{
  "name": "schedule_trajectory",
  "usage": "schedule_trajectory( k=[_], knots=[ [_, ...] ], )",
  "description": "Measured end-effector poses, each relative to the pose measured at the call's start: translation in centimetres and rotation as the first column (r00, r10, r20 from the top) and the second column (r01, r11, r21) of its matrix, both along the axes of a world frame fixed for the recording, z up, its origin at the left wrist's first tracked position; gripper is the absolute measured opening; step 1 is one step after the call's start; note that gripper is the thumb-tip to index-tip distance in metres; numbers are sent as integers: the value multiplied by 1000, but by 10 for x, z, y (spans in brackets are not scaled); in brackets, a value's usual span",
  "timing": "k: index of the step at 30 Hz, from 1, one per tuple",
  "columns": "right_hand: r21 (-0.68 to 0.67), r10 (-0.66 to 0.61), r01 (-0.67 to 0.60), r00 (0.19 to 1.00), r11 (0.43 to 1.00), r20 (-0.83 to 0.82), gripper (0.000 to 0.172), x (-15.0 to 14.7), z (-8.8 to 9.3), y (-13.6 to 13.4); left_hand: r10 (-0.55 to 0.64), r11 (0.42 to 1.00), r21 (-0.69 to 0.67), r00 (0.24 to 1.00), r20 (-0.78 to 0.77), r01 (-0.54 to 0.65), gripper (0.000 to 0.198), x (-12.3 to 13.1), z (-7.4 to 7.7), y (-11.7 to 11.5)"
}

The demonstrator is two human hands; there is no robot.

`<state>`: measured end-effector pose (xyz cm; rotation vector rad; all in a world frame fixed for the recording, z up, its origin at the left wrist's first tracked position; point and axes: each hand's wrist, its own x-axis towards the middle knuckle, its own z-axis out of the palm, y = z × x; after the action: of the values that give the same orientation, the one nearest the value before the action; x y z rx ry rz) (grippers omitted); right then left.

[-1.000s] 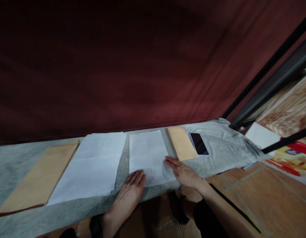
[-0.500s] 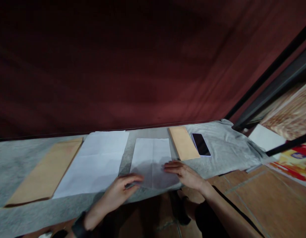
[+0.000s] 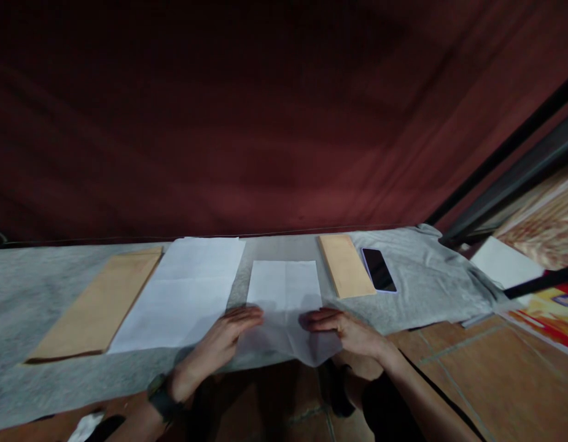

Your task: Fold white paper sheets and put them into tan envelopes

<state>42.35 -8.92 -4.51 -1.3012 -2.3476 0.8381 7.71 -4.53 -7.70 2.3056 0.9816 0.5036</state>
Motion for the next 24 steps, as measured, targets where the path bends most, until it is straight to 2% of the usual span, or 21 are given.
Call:
schedule_trajectory(
  k=[3,8,11,13,15,20,22,24],
  knots=[
    [-176,63,-84,990,981,-126,37,2,2,2,6,1000,-23,1000,4,-6,51,-3,7,-2],
    [-197,-83,33,964,980,-251,38,6,-3,11,75,997,-11,995,68,-75,39,-6,13,6],
    [-220,-98,34,953,975,-287,39,4,-4,16,98,994,-56,988,119,-92,35,-4,15,12],
    [-230,-101,29,947,973,-305,39,3,-6,18,174,982,-95,976,132,-162,30,-1,13,15],
    [-231,-151,82,942,970,-300,37,2,-12,21,255,962,-131,959,127,-238,25,3,9,18],
    [-206,-403,360,884,910,-236,32,3,-37,27,403,905,-206,904,144,-371,29,10,-1,24],
    [-203,-446,403,856,892,-260,30,1,-43,30,442,886,-226,883,155,-404,30,12,-2,26],
    [-225,-448,393,836,892,-316,30,-1,-43,31,459,874,-261,873,167,-410,30,12,-1,27]
  ],
)
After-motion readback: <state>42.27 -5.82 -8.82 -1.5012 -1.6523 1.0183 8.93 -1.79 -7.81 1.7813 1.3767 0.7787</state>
